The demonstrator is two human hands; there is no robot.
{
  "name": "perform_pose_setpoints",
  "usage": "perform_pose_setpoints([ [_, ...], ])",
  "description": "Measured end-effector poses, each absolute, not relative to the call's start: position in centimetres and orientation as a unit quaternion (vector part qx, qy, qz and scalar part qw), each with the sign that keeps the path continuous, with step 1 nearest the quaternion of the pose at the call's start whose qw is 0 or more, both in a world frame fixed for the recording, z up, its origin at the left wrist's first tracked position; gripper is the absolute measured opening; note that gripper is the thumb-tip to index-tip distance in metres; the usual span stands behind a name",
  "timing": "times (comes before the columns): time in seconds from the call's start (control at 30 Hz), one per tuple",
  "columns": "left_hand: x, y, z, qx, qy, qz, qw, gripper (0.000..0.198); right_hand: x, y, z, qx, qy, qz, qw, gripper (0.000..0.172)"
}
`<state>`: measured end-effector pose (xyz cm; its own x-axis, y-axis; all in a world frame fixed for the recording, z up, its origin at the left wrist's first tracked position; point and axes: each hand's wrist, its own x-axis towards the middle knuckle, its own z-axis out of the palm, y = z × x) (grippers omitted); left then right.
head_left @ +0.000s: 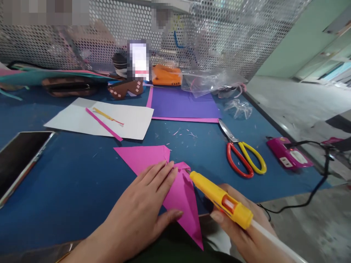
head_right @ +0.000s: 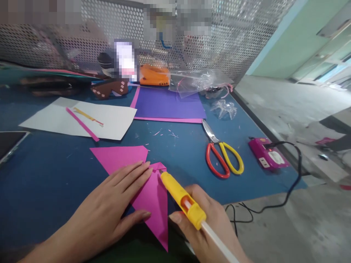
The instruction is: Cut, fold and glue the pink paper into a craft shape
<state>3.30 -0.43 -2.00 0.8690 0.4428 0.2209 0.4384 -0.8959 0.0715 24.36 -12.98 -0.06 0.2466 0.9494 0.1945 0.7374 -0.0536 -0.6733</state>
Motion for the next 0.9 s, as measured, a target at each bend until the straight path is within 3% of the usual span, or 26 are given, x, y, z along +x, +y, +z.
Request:
perform_pose_setpoints([
  [0.63,3.0,-0.4,-2.7,0.966,0.221,0.133,-0.014,0.079,24.0,-11.4,-0.3,-0.705,-0.624,0.141,0.306,0.033],
  [0.9,3.2,-0.5,-2.7,0.964,0.223,0.141,0.023,0.077,23.7,-11.6,0.1,-0.719,-0.617,0.143,0.286,0.033],
])
